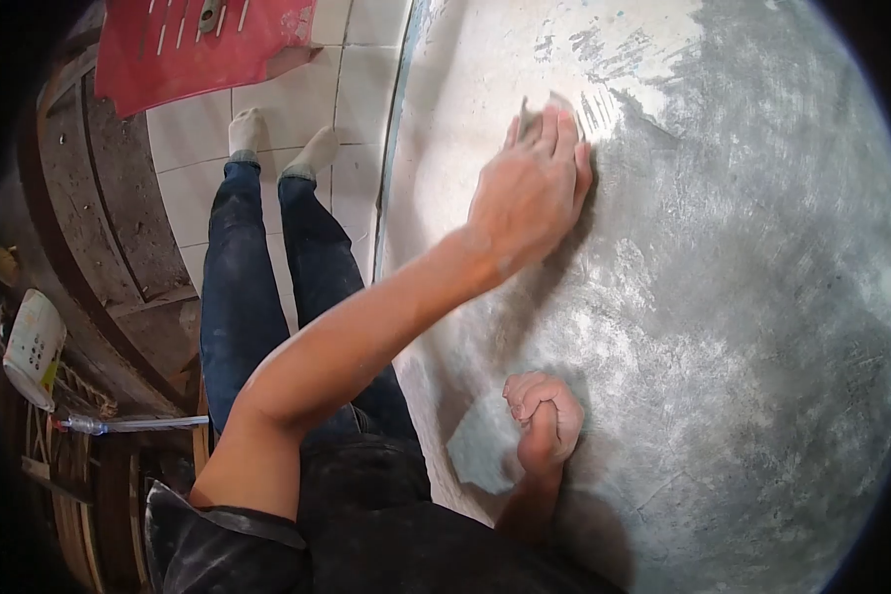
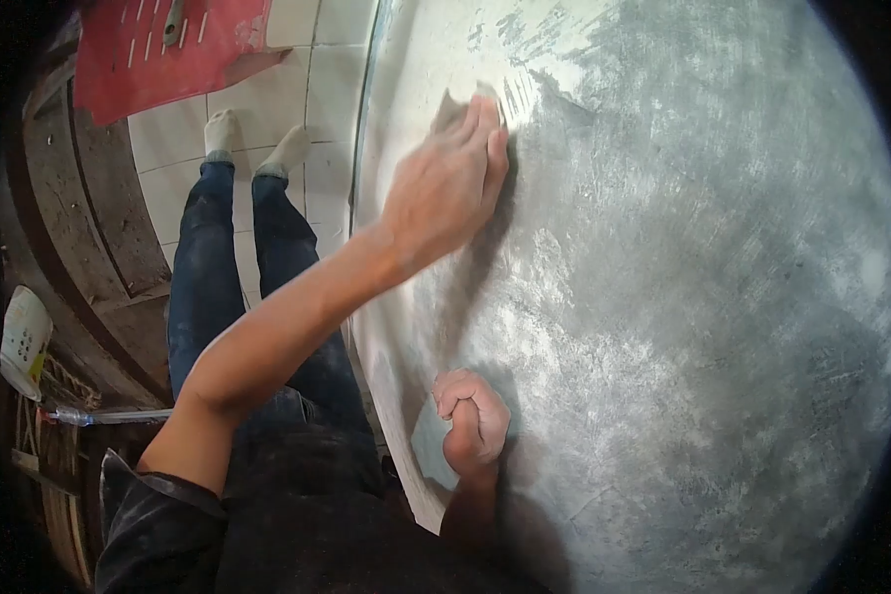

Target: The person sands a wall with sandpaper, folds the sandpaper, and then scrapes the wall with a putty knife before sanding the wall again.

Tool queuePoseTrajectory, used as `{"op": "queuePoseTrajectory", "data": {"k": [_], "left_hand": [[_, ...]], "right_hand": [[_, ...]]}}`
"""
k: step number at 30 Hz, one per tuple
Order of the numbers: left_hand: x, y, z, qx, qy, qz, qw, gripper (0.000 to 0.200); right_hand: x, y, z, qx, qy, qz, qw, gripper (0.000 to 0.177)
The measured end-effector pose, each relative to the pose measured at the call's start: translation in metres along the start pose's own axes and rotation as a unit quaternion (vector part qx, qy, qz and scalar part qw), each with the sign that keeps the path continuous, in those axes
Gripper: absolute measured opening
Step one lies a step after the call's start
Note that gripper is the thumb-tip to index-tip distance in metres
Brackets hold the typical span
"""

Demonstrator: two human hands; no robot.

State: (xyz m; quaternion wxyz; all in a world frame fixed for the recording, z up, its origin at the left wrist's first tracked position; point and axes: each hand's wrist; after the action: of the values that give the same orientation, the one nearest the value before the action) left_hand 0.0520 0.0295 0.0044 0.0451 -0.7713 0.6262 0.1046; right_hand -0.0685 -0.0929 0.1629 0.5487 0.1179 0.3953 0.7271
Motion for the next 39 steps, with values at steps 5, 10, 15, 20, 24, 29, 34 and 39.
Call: {"op": "queuePoseTrajectory", "data": {"k": [5, 10, 15, 20, 24, 29, 34, 39], "left_hand": [[0.011, 0.015, -0.007, 0.048, -0.051, -0.055, 0.996, 0.047], [0.009, -0.004, 0.009, 0.047, -0.037, -0.061, 0.996, 0.047], [0.008, 0.017, -0.012, 0.088, -0.047, -0.089, 0.991, 0.044], [0.004, -0.010, 0.004, 0.071, -0.047, -0.064, 0.994, 0.045], [0.005, -0.002, -0.011, 0.043, -0.029, -0.073, 0.996, 0.045], [0.003, 0.004, -0.004, 0.090, -0.034, -0.070, 0.993, 0.046], [0.005, -0.014, 0.012, 0.068, -0.009, -0.068, 0.995, 0.047], [0.008, 0.025, -0.005, 0.109, -0.019, -0.070, 0.991, 0.049]], "right_hand": [[-0.003, -0.001, -0.001, -0.004, -0.013, 0.012, 1.000, 0.022], [-0.004, 0.001, -0.001, 0.004, -0.013, 0.011, 1.000, 0.022], [-0.003, 0.002, -0.002, 0.005, 0.002, 0.004, 1.000, 0.021], [-0.002, 0.001, 0.001, 0.011, -0.002, 0.002, 1.000, 0.021], [-0.001, 0.000, 0.002, 0.008, 0.011, -0.007, 1.000, 0.021], [0.001, -0.002, -0.006, 0.015, 0.021, -0.006, 1.000, 0.022], [0.001, -0.001, -0.009, 0.017, 0.003, 0.001, 1.000, 0.022], [0.003, -0.002, -0.013, 0.037, 0.009, 0.011, 0.999, 0.022]]}}
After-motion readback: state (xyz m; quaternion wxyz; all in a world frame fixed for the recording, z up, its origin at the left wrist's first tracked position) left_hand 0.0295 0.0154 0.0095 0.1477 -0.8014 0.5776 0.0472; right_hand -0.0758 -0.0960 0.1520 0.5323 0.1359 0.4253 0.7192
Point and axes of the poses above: each hand's wrist, its own y-axis away from the middle knuckle, its own x-axis out of the palm, z = x × y, and after that the axes turned 8 degrees about x, right-handed
